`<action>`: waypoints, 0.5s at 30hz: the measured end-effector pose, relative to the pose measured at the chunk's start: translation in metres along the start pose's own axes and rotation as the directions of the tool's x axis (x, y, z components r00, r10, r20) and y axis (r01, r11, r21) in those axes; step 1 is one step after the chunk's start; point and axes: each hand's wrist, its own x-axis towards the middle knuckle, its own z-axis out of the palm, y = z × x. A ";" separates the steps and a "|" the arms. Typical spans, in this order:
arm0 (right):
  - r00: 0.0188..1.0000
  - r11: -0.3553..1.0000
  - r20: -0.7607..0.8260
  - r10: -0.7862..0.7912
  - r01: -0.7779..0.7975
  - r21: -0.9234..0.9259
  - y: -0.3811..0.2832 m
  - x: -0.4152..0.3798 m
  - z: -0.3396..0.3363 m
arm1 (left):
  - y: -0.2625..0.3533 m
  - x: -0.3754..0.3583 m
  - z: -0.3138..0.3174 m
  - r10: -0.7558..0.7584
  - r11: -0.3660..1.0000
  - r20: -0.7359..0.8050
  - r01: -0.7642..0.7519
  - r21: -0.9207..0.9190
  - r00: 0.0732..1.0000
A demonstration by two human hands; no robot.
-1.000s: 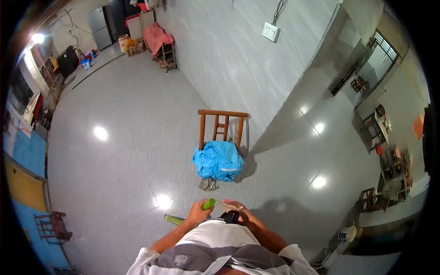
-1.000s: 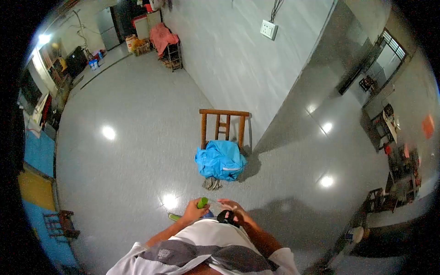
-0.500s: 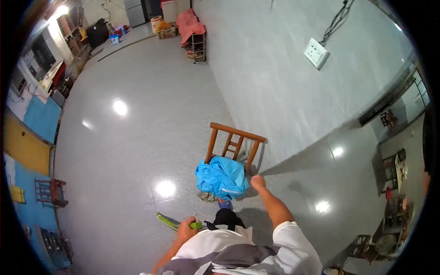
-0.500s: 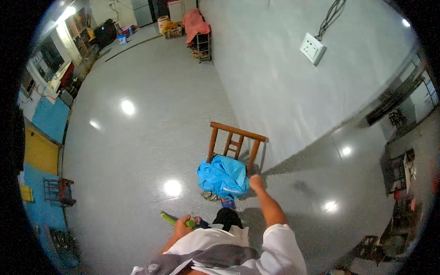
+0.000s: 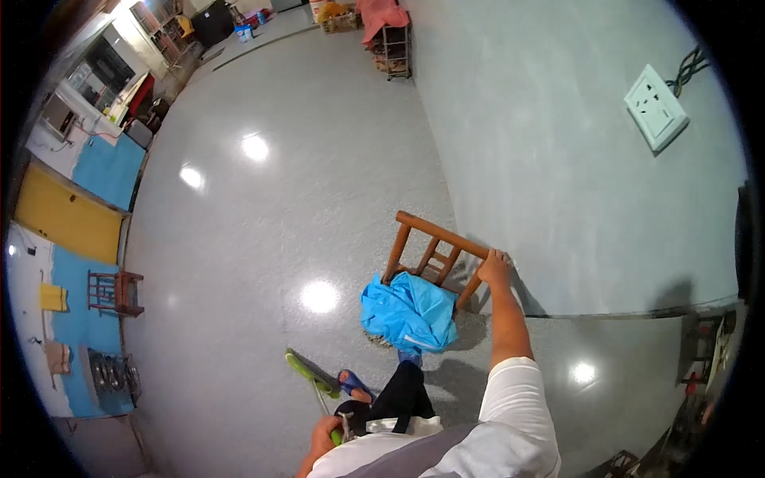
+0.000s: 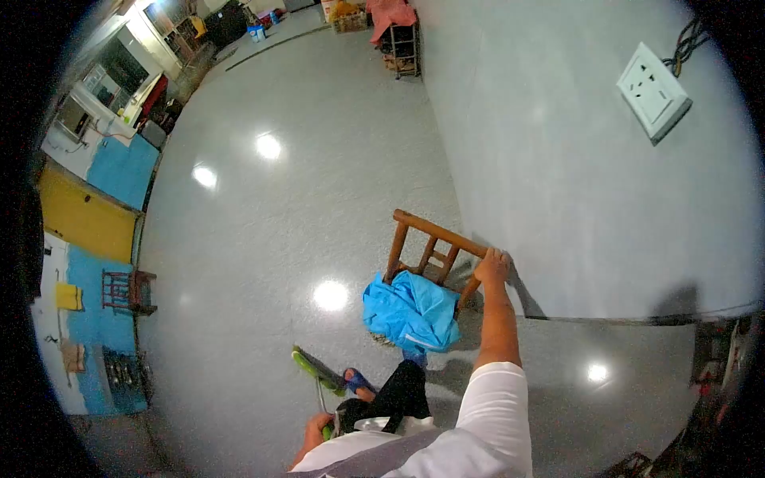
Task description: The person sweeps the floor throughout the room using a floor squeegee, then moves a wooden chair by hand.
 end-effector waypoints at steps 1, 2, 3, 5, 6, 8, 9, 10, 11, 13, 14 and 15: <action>1.000 1.000 0.005 0.015 -0.015 -0.018 -0.004 -0.005 -0.011 | 0.007 0.000 0.000 -0.025 1.000 0.007 0.025 0.006 1.000; 0.999 0.997 0.031 0.031 -0.029 -0.065 -0.005 -0.005 -0.016 | 0.008 0.002 0.001 -0.031 1.000 0.008 0.031 0.008 1.000; 0.999 0.997 0.035 0.032 -0.030 -0.065 -0.005 -0.007 -0.020 | 0.008 0.004 0.002 -0.017 1.000 0.017 0.017 0.018 1.000; 0.995 0.991 0.093 0.028 -0.015 -0.134 0.001 -0.014 -0.025 | -0.002 0.005 0.005 -0.001 0.999 0.035 -0.001 0.033 0.999; 0.995 0.991 0.091 0.030 -0.018 -0.132 0.008 -0.017 -0.017 | -0.012 0.008 0.009 0.016 1.000 0.053 -0.018 0.025 0.998; 0.989 0.989 0.104 0.107 -0.095 -0.117 0.031 -0.027 0.005 | -0.010 0.016 0.013 0.001 1.000 0.104 -0.003 0.018 0.995; 0.989 0.988 0.099 0.114 -0.102 -0.116 0.036 -0.042 0.006 | -0.011 0.015 0.013 0.009 1.000 0.109 -0.011 0.018 0.994; 0.992 0.994 0.102 0.070 -0.060 -0.092 0.042 -0.057 0.006 | -0.014 0.018 0.011 0.025 1.000 0.120 -0.027 0.011 0.992; 0.994 0.998 0.106 0.028 -0.022 -0.063 0.047 -0.068 0.008 | -0.018 0.024 0.011 0.042 0.999 0.134 -0.043 0.010 0.990; 0.997 1.000 0.076 0.018 -0.019 0.010 0.059 -0.069 0.026 | -0.019 0.046 0.017 0.050 0.999 0.146 -0.051 0.009 0.988; 0.993 1.000 0.118 0.002 -0.003 0.004 0.056 -0.074 0.025 | -0.012 0.058 0.025 0.121 0.992 0.120 -0.123 0.009 0.985; 0.986 1.000 0.166 -0.015 0.016 -0.007 0.052 -0.079 0.020 | -0.002 0.071 0.030 0.185 0.982 0.093 -0.186 0.004 0.978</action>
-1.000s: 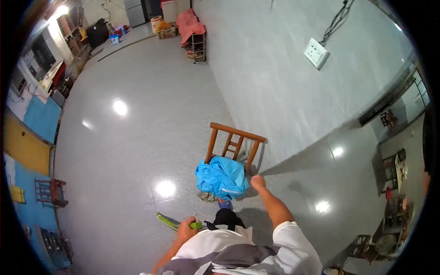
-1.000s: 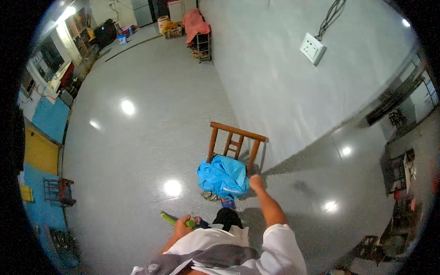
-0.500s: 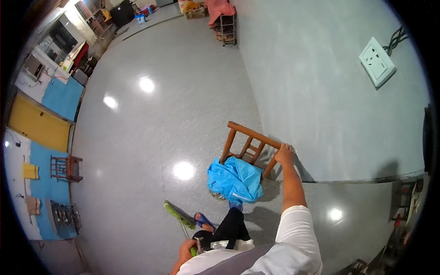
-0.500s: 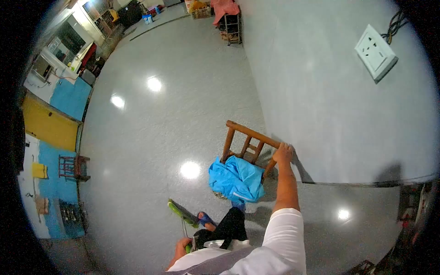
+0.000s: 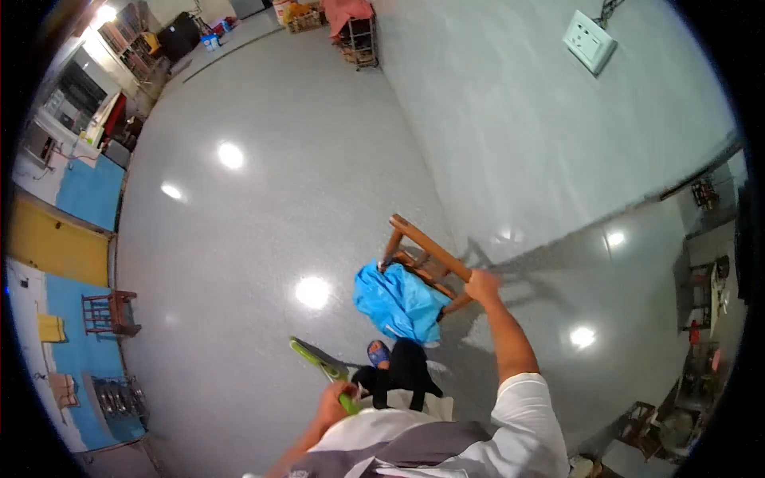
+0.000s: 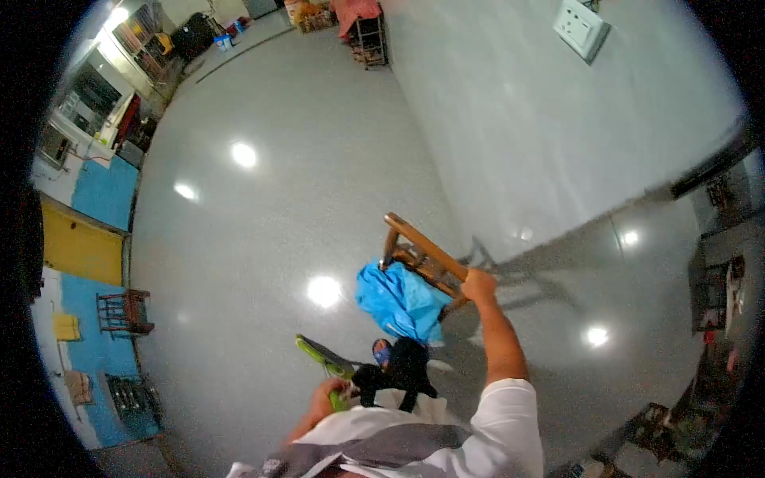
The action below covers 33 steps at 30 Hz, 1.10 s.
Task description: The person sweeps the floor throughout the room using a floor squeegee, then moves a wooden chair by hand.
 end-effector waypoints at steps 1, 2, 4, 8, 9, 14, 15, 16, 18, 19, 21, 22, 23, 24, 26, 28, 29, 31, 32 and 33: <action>1.000 1.000 0.006 0.012 -0.012 -0.013 0.003 -0.006 0.001 | 0.004 0.015 0.006 0.031 0.999 0.016 -0.031 0.034 0.999; 1.000 1.000 -0.011 -0.008 0.008 0.026 0.004 -0.007 0.003 | 0.006 0.031 0.008 0.065 0.995 0.030 -0.067 0.073 0.997; 0.999 0.997 -0.036 -0.029 0.032 0.071 0.012 -0.003 0.008 | 0.005 0.048 0.015 -0.009 1.000 0.005 0.009 0.029 1.000; 0.992 0.994 0.117 0.039 -0.050 0.097 0.023 -0.029 0.016 | 0.004 0.037 0.000 -0.076 0.996 -0.090 0.081 0.044 0.993; 0.977 0.983 0.191 0.095 -0.123 0.136 0.031 -0.038 0.013 | 0.013 0.034 -0.001 -0.063 0.997 -0.112 0.068 0.040 0.992; 0.936 0.876 0.211 0.280 -0.340 0.343 0.094 -0.100 0.031 | -0.006 0.027 0.006 -0.017 0.995 -0.148 0.032 0.097 0.989; 0.939 0.865 0.173 0.298 -0.342 0.367 0.113 -0.106 0.044 | -0.002 0.033 0.012 -0.026 0.995 -0.140 0.039 0.088 0.990; 0.939 0.853 0.128 0.320 -0.345 0.392 0.135 -0.116 0.054 | 0.003 0.038 0.016 -0.028 0.996 -0.129 0.038 0.075 0.991; 0.901 0.765 0.122 0.417 -0.420 0.488 0.185 -0.137 0.098 | 0.014 0.037 0.016 0.005 0.997 -0.126 0.004 0.072 0.992; 0.901 0.740 0.119 0.416 -0.412 0.531 0.202 -0.154 0.107 | 0.015 0.034 0.016 0.032 0.996 -0.101 -0.024 0.086 0.994; 0.902 0.711 0.137 0.410 -0.410 0.572 0.246 -0.191 0.142 | 0.001 0.019 0.031 0.011 0.996 -0.046 -0.007 0.084 0.999; 0.836 0.603 0.134 0.532 -0.486 0.633 0.266 -0.200 0.169 | 0.003 0.016 0.033 0.006 0.996 -0.043 -0.002 0.091 0.999; 0.751 0.480 0.143 0.645 -0.544 0.689 0.275 -0.207 0.185 | 0.006 0.017 0.034 0.032 0.988 -0.003 -0.031 0.154 0.999; 0.747 0.472 0.153 0.647 -0.550 0.689 0.274 -0.221 0.176 | 0.012 0.018 0.035 0.056 0.975 0.041 -0.063 0.214 0.998; 0.656 0.336 0.262 0.707 -0.639 0.692 0.279 -0.252 0.150 | 0.021 0.019 0.040 0.021 0.971 0.060 -0.035 0.238 0.998; 0.624 0.292 0.289 0.726 -0.660 0.692 0.303 -0.276 0.166 | 0.020 0.016 0.041 0.023 0.971 0.101 -0.046 0.234 0.995; 0.594 0.251 0.313 0.741 -0.678 0.691 0.315 -0.289 0.174 | 0.023 0.017 0.039 0.035 0.966 0.110 -0.062 0.252 0.993; 0.590 0.321 0.245 0.769 -0.689 0.650 0.337 -0.306 0.192 | 0.014 0.016 0.041 0.019 0.962 0.087 -0.042 0.270 0.996; 0.590 0.392 0.172 0.789 -0.698 0.599 0.344 -0.314 0.200 | 0.009 0.015 0.040 0.001 0.959 0.060 -0.018 0.284 0.998; 0.590 0.388 0.176 0.788 -0.698 0.602 0.352 -0.320 0.216 | 0.007 0.016 0.038 0.062 0.965 0.082 -0.081 0.251 0.995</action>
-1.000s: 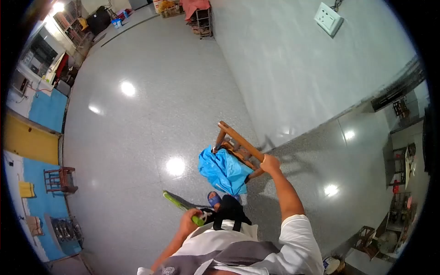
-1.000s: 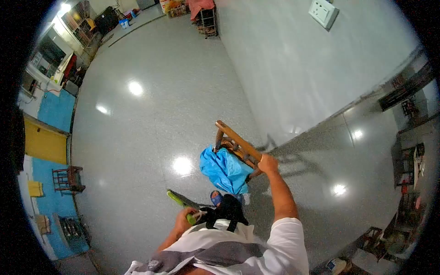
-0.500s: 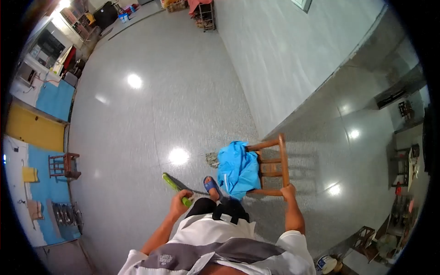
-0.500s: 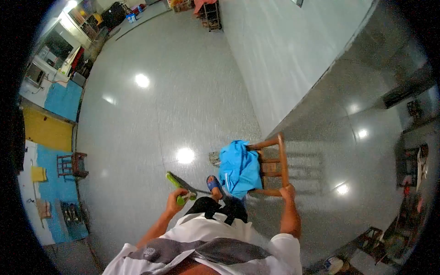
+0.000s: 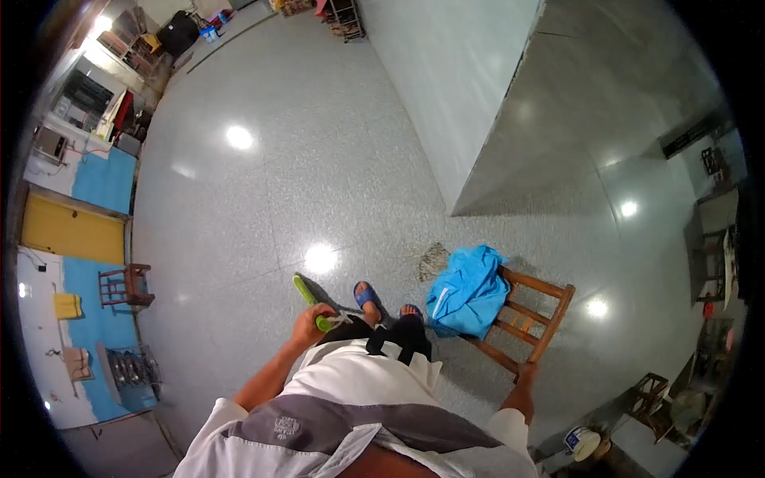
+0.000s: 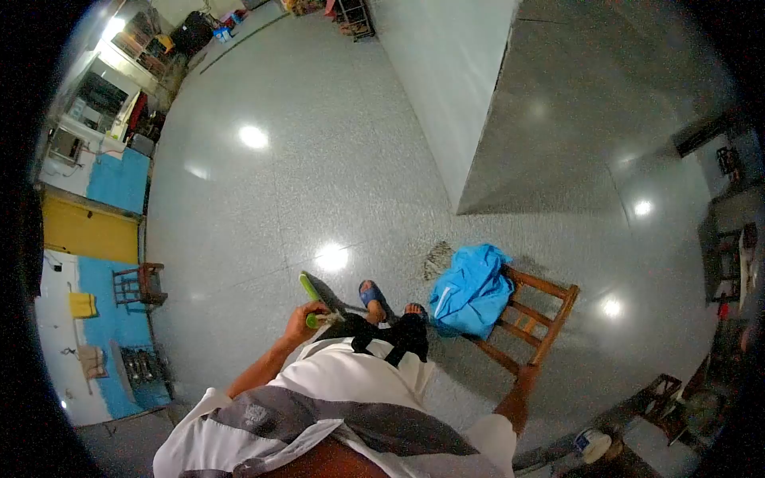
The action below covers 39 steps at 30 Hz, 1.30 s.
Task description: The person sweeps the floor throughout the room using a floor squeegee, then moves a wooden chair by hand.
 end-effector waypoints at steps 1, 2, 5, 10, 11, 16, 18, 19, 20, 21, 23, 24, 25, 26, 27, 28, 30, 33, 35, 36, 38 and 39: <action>0.991 0.999 -0.125 -0.037 0.040 0.024 0.017 0.006 0.011 | 0.004 0.000 -0.002 0.004 1.000 0.002 -0.004 0.006 1.000; 0.966 0.996 -0.251 -0.066 0.080 0.043 0.028 0.009 0.017 | 0.011 -0.001 -0.004 0.011 1.000 0.003 -0.011 0.016 1.000; 0.974 0.990 -0.194 0.121 -0.103 0.096 -0.008 -0.045 -0.007 | 0.019 0.003 -0.004 0.036 0.997 0.073 -0.040 0.065 0.997; 0.960 0.943 -0.030 0.279 -0.269 0.196 -0.022 -0.074 -0.014 | 0.057 0.024 0.005 0.271 0.952 0.258 -0.297 0.068 0.928; 0.966 0.944 0.013 0.257 -0.254 0.211 -0.018 -0.070 -0.007 | 0.069 0.029 0.009 0.366 0.920 0.286 -0.391 0.034 0.886; 0.927 0.928 0.049 -0.371 0.370 0.028 -0.121 -0.144 0.000 | 0.137 0.034 0.022 0.547 0.823 0.349 -0.565 -0.057 0.761; 0.431 0.435 0.080 -0.899 0.900 0.038 -0.055 -0.033 0.133 | 0.152 0.033 0.030 0.594 0.782 0.424 -0.615 -0.104 0.684; 0.493 0.630 0.400 -0.772 0.677 0.381 -0.089 -0.051 0.132 | 0.155 0.032 0.030 0.594 0.783 0.421 -0.613 -0.106 0.686; 0.374 0.787 0.692 -0.617 0.281 0.549 -0.153 -0.095 0.124 | 0.157 0.032 0.031 0.598 0.773 0.438 -0.627 -0.095 0.671; 0.220 0.763 0.866 -0.450 -0.410 0.500 -0.211 -0.175 0.075 | 0.159 0.031 0.029 0.601 0.763 0.460 -0.640 -0.087 0.654; -0.081 0.711 0.724 -0.685 -0.294 0.639 -0.230 -0.210 0.107 | 0.160 0.030 0.023 0.613 0.773 0.449 -0.610 -0.172 0.650; -0.099 0.733 0.740 -0.665 -0.274 0.622 -0.213 -0.217 0.137 | 0.150 0.014 0.031 0.663 0.737 0.387 -0.648 -0.192 0.640; -0.113 0.752 0.754 -0.647 -0.256 0.607 -0.218 -0.215 0.168 | 0.142 0.022 0.032 0.711 0.697 0.325 -0.685 -0.210 0.623; -0.101 0.751 0.756 -0.646 -0.261 0.607 -0.234 -0.231 0.161 | 0.141 0.029 0.025 0.737 0.676 0.282 -0.684 -0.275 0.615; -0.069 0.723 0.721 -0.690 -0.117 0.681 -0.262 -0.259 0.132 | 0.141 0.033 0.015 0.737 0.675 0.291 -0.679 -0.287 0.610; -0.048 0.676 0.677 -0.734 0.036 0.736 -0.284 -0.274 0.116 | 0.143 0.040 0.002 0.689 0.724 0.327 -0.597 -0.346 0.646; 0.017 0.590 0.590 -0.807 0.023 0.807 -0.292 -0.270 0.128 | 0.141 0.060 -0.008 0.691 0.723 0.366 -0.589 -0.361 0.623; 0.097 0.650 0.680 -0.727 -0.220 0.727 -0.278 -0.258 0.139 | 0.146 0.059 -0.008 0.759 0.651 0.261 -0.704 -0.283 0.597; 0.289 0.545 0.497 -0.818 0.113 0.831 -0.268 -0.248 0.143 | 0.141 0.068 -0.019 0.789 0.612 0.244 -0.755 -0.235 0.563; 0.305 0.470 0.524 -0.795 -0.237 0.850 -0.307 -0.299 0.080 | 0.138 0.071 -0.027 0.730 0.683 0.212 -0.704 -0.194 0.650; 0.328 0.626 0.744 -0.583 -0.402 0.668 -0.321 -0.271 0.085 | 0.108 0.076 -0.032 0.617 0.780 0.188 -0.626 -0.017 0.764; 0.295 0.703 0.901 -0.317 -0.565 0.433 -0.322 -0.252 0.085 | 0.084 0.081 -0.033 0.568 0.814 0.197 -0.581 0.010 0.799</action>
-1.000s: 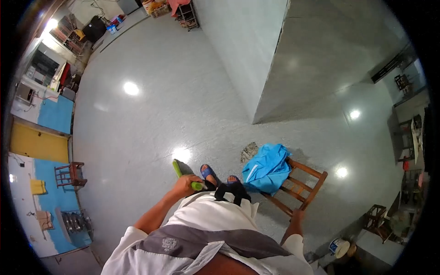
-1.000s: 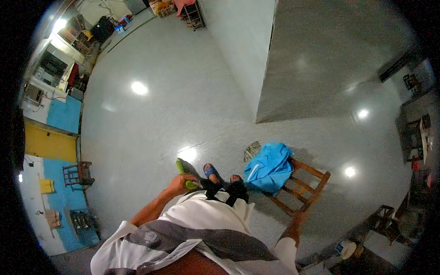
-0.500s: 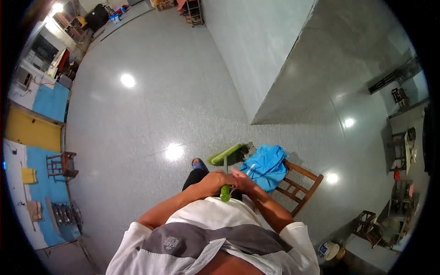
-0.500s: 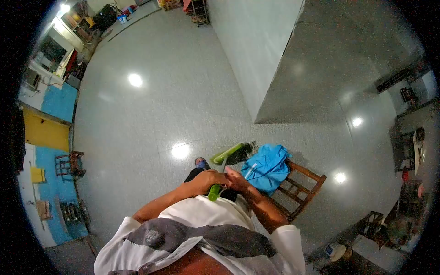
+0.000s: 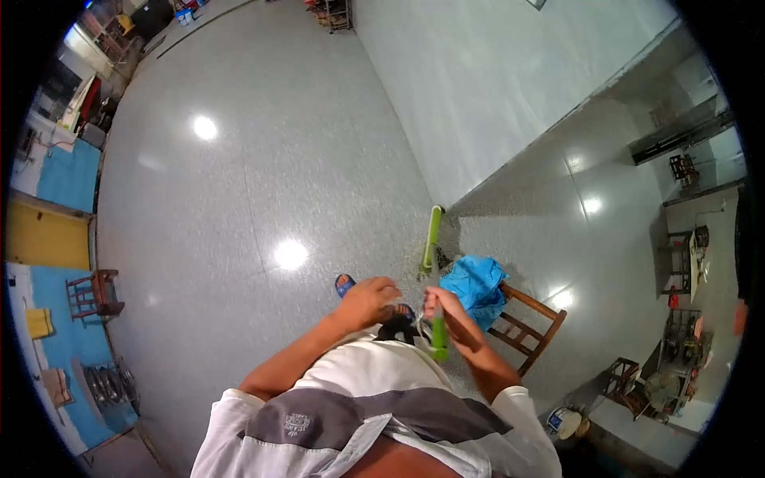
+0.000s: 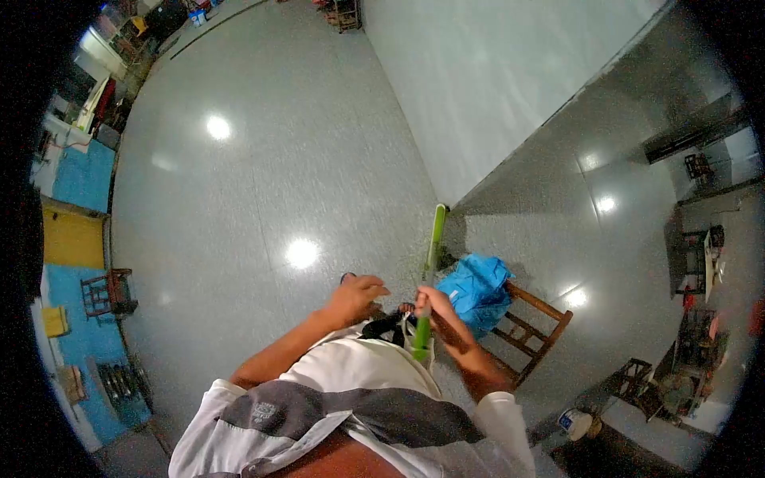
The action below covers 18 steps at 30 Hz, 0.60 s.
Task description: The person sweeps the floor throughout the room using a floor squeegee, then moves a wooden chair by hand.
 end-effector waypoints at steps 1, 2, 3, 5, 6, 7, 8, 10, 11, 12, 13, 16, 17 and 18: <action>0.996 0.992 -0.087 0.024 -0.035 -0.120 -0.011 0.005 -0.017 | -0.022 -0.011 0.000 -0.063 0.998 0.008 0.063 0.015 0.998; 0.983 0.968 -0.177 0.041 -0.082 -0.236 -0.021 0.005 -0.032 | -0.041 -0.027 -0.002 -0.141 0.989 0.046 0.138 0.059 0.989; 0.975 0.957 -0.221 0.030 -0.092 -0.274 -0.034 -0.002 -0.041 | -0.060 -0.045 -0.004 -0.220 0.972 0.078 0.211 0.106 0.972; 0.964 0.943 -0.266 0.016 -0.103 -0.317 -0.046 -0.003 -0.040 | -0.097 -0.093 0.000 -0.454 0.887 0.106 0.436 0.152 0.885; 0.923 0.901 -0.381 -0.048 -0.125 -0.415 -0.048 -0.002 -0.039 | -0.118 -0.123 0.010 -0.518 0.850 0.097 0.498 0.170 0.850; 0.868 0.850 -0.481 -0.123 -0.158 -0.503 -0.049 0.000 -0.037 | -0.137 -0.152 0.020 -0.579 0.809 0.087 0.558 0.187 0.811; 0.866 0.847 -0.484 -0.123 -0.162 -0.506 -0.048 0.013 -0.037 | -0.151 -0.180 0.028 -0.654 0.754 0.152 0.622 0.213 0.741; 0.866 0.903 -0.492 -0.092 -0.136 -0.409 -0.042 0.061 -0.053 | -0.155 -0.221 0.026 -0.757 0.652 0.265 0.714 0.256 0.597; 0.904 0.886 -0.418 -0.092 -0.117 -0.448 -0.041 0.077 -0.050 | -0.150 -0.237 0.022 -0.788 0.609 0.312 0.745 0.271 0.531; 0.936 0.869 -0.340 -0.089 -0.094 -0.486 -0.036 0.095 -0.045 | -0.160 -0.271 0.035 -0.776 0.612 0.347 0.763 0.208 0.528; 0.963 0.899 -0.265 -0.056 -0.067 -0.433 -0.026 0.117 -0.044 | -0.172 -0.293 0.046 -0.762 0.610 0.378 0.779 0.144 0.526; 0.967 0.877 -0.250 0.053 -0.165 -0.451 0.019 0.193 -0.045 | -0.138 -0.288 0.029 -0.833 0.440 0.371 0.898 -0.003 0.410; 0.979 0.880 -0.203 0.000 -0.097 -0.466 0.035 0.188 -0.015 | -0.143 -0.293 0.036 -0.833 0.440 0.373 0.898 -0.001 0.409; 0.986 0.879 -0.155 -0.053 -0.028 -0.476 0.044 0.171 0.018 | -0.162 -0.309 0.059 -0.831 0.446 0.333 0.892 -0.081 0.446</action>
